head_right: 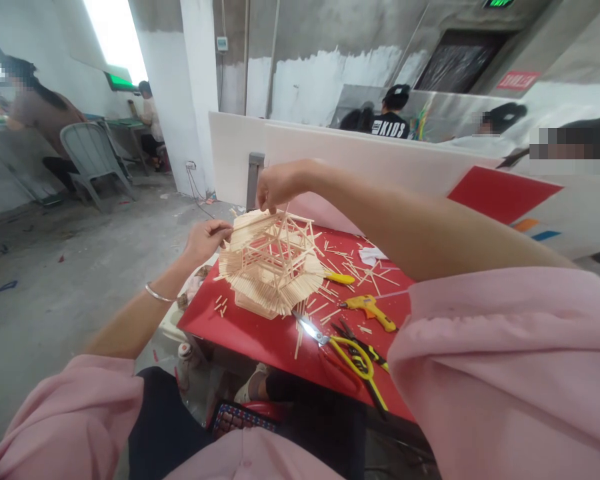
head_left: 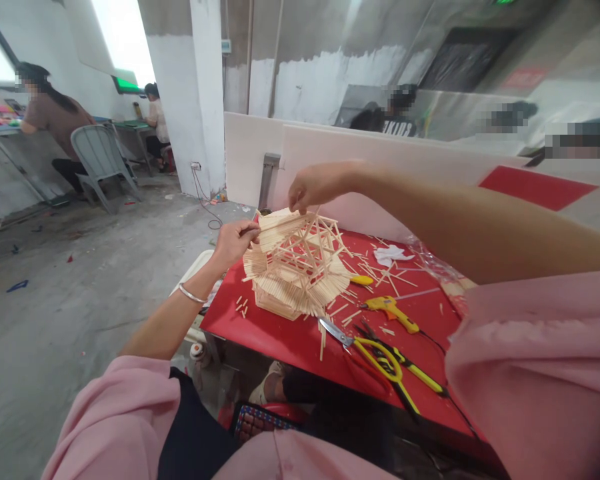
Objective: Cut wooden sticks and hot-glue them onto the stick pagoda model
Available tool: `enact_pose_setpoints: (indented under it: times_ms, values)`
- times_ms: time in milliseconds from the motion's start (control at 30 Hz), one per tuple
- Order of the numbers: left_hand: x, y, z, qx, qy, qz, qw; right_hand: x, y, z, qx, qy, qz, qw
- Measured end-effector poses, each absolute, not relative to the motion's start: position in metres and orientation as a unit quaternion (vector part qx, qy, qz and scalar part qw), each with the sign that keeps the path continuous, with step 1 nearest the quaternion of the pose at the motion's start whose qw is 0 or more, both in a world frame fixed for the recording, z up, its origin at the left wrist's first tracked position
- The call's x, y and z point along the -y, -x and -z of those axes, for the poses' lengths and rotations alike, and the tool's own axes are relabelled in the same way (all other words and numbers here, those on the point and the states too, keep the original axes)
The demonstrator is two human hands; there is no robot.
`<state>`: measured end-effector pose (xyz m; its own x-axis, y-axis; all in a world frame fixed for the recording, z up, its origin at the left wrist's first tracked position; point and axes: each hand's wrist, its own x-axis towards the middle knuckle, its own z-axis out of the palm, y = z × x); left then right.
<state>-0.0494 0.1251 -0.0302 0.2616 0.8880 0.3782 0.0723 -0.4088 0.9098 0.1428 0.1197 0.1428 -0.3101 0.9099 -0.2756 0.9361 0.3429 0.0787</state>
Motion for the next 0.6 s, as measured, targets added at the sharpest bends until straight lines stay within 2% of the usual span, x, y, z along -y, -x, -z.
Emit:
enact_pose_setpoints:
  times_ms: [400, 600]
  values:
    - [-0.126, 0.051, 0.032, -0.356, -0.699, -0.489, 0.381, -0.117, -0.147, -0.144, -0.827, -0.544, 0.036, 0.138]
    - [-0.124, 0.056, 0.023, -0.381, -0.724, -0.515, 0.258, -0.106, -0.144, -0.141, -0.842, -0.524, 0.028, 0.126]
